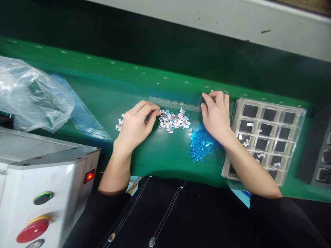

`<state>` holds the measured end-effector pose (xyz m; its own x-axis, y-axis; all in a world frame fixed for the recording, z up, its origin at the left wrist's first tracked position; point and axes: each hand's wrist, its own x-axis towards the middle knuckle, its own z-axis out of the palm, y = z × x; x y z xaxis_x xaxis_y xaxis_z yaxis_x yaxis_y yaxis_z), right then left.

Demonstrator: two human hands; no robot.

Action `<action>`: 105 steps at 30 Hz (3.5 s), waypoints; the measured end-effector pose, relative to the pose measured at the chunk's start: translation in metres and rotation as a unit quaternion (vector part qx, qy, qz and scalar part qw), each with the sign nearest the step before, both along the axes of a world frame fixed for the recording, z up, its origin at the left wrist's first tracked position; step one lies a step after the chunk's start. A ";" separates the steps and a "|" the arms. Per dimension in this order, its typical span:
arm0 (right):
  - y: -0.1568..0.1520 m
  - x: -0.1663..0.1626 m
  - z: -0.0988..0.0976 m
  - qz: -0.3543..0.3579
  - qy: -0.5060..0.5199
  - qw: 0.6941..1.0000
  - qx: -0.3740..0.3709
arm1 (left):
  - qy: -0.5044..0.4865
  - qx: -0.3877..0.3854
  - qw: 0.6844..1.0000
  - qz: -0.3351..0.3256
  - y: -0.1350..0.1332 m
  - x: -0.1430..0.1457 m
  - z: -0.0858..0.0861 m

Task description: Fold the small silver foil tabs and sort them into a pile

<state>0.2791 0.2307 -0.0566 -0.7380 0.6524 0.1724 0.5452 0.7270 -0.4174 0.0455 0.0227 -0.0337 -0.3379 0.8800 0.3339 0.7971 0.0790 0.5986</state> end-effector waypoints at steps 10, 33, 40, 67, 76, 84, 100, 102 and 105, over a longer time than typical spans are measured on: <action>0.007 0.000 0.002 -0.024 0.012 1.000 -0.001 | -0.016 0.032 0.998 -0.044 0.002 0.011 0.000; -0.051 -0.009 0.026 0.164 0.239 0.928 -0.234 | -0.089 0.126 0.979 -0.130 0.012 0.035 -0.009; -0.050 -0.011 0.025 0.170 0.245 0.930 -0.216 | -0.081 0.132 0.977 -0.144 0.012 0.036 -0.012; -0.037 -0.012 0.018 0.151 0.203 0.952 -0.172 | 0.109 -0.098 0.989 -0.023 -0.030 -0.048 0.021; -0.034 -0.012 0.017 0.181 0.165 0.952 -0.182 | 0.118 -0.157 0.980 -0.018 -0.040 -0.051 0.009; -0.029 -0.011 0.016 0.140 0.209 0.960 -0.120 | 0.041 -0.140 0.989 -0.020 -0.040 -0.056 0.008; 0.007 -0.001 -0.011 0.013 0.076 0.996 -0.053 | 0.000 -0.032 0.999 -0.041 -0.025 -0.035 0.020; 0.006 -0.001 -0.009 0.007 0.078 0.996 -0.047 | -0.020 -0.012 0.999 -0.048 -0.022 -0.028 0.020; 0.005 -0.002 -0.005 0.000 0.086 0.995 -0.043 | -0.047 0.004 0.997 -0.066 -0.016 -0.016 0.019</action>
<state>0.2771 0.2361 -0.0620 -0.7022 0.6705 0.2396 0.4610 0.6846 -0.5647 0.0294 0.0071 -0.0143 -0.2502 0.9163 0.3128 0.7410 -0.0267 0.6710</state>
